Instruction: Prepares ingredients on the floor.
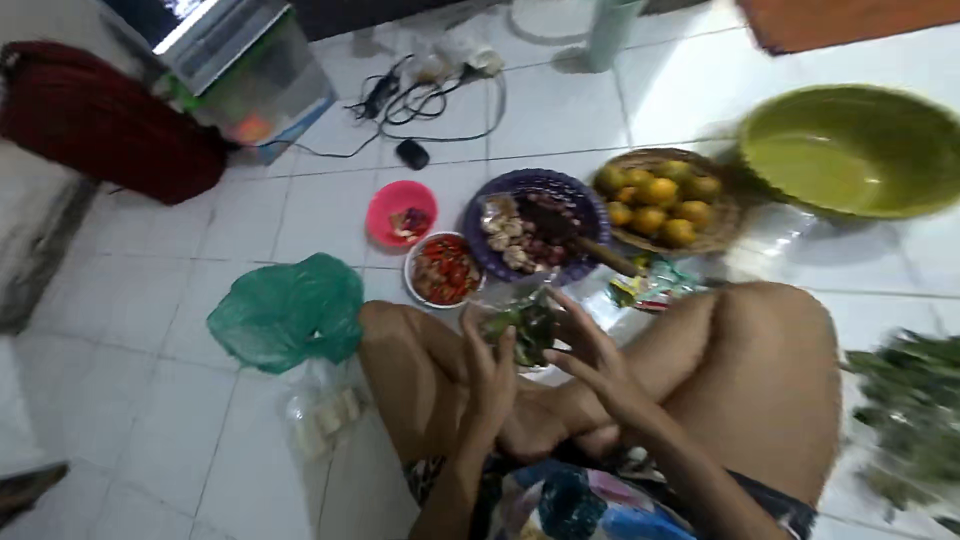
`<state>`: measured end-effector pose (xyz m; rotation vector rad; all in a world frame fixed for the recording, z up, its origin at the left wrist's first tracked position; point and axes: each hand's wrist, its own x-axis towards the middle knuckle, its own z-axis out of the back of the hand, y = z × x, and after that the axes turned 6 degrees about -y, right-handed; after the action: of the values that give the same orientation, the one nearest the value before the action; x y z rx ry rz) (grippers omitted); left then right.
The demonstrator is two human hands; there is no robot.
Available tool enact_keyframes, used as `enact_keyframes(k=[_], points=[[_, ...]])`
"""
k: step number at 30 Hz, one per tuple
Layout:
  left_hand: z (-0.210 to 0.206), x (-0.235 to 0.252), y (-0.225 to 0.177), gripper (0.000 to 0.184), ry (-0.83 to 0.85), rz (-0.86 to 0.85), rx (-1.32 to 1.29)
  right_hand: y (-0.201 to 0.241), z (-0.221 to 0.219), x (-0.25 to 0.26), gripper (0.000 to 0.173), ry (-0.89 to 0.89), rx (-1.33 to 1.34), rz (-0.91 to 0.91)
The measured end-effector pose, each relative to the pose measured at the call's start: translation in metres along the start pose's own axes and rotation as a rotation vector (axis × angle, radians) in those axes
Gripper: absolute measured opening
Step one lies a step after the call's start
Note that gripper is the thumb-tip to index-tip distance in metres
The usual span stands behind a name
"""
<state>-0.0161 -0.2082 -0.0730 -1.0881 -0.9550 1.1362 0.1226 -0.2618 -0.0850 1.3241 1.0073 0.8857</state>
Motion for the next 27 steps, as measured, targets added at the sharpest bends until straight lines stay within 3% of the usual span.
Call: enact_keyframes(k=[5,16,20,23,25,27], points=[[-0.003,0.0,0.01,0.057,0.014,-0.072,-0.101,-0.002,-0.004,0.001,0.086,-0.048,-0.052,-0.01],[-0.011,-0.007,0.009,0.051,0.103,-0.126,-0.015,-0.015,-0.012,0.003,0.078,-0.201,-0.189,0.126],[-0.012,-0.004,0.011,0.065,0.143,-0.123,-0.009,-0.018,-0.004,0.008,0.069,-0.242,-0.243,0.191],[0.012,0.013,0.016,0.067,-0.097,-0.117,0.054,-0.01,0.01,0.013,0.052,-0.235,-0.284,0.145],[0.056,0.032,0.015,0.052,-0.392,-0.045,0.228,-0.005,0.019,0.015,0.049,-0.245,-0.286,0.112],[0.11,0.057,0.036,0.038,-0.739,-0.083,0.42,-0.004,0.028,0.016,0.048,-0.254,-0.284,0.116]])
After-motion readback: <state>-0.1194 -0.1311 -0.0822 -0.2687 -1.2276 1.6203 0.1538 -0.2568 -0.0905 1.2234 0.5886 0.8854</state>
